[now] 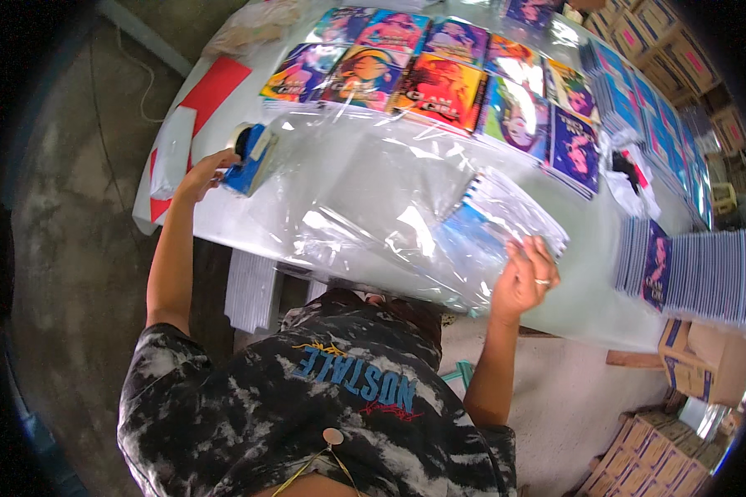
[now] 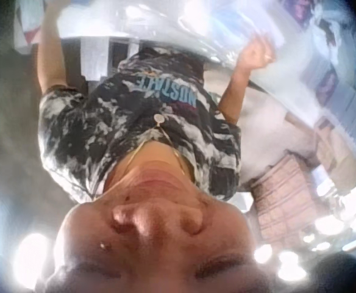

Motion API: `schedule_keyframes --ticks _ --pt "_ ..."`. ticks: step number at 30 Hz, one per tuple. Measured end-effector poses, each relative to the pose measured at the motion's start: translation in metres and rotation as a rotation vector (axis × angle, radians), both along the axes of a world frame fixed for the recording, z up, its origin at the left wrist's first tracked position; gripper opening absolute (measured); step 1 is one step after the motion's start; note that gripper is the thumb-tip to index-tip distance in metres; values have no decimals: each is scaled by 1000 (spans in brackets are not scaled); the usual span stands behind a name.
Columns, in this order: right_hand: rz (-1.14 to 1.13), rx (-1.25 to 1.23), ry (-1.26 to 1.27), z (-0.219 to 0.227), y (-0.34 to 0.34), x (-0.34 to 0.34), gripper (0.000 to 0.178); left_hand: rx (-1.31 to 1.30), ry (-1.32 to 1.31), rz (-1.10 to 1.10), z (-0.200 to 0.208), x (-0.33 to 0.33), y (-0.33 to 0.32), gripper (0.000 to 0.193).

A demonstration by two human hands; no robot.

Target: The person places spiral-bound notebooks into clear plastic bags on a table, then seals each bag with tape. The person repeats this process for multiple notebooks, stacking the sealed packages on the table.

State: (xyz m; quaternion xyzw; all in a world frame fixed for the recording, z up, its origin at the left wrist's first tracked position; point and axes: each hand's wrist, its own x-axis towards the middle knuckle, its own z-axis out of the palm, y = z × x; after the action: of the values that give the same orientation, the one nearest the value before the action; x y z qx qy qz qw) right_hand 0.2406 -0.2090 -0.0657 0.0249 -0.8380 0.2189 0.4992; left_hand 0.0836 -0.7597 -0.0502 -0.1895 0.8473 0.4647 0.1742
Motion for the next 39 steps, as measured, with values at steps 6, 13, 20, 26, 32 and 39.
schedule_keyframes --ticks 6,13,20,26,32,39 --pt "-31 63 -53 5 -4 4 15 -286 41 91 6 -15 -35 48" --pt "-34 7 -34 0 -5 2 13 32 -269 -62 4 -6 -37 34" --pt "-56 -15 -44 -2 -4 3 13 1014 136 42 -29 87 -47 20" --pt "9 -46 -22 -4 -7 -1 15 -843 620 135 -88 73 -99 25" --pt "-16 4 11 -2 1 0 20 465 901 252 72 52 181 42" --pt "32 -9 -20 5 -4 7 20 753 62 -242 33 121 401 31"
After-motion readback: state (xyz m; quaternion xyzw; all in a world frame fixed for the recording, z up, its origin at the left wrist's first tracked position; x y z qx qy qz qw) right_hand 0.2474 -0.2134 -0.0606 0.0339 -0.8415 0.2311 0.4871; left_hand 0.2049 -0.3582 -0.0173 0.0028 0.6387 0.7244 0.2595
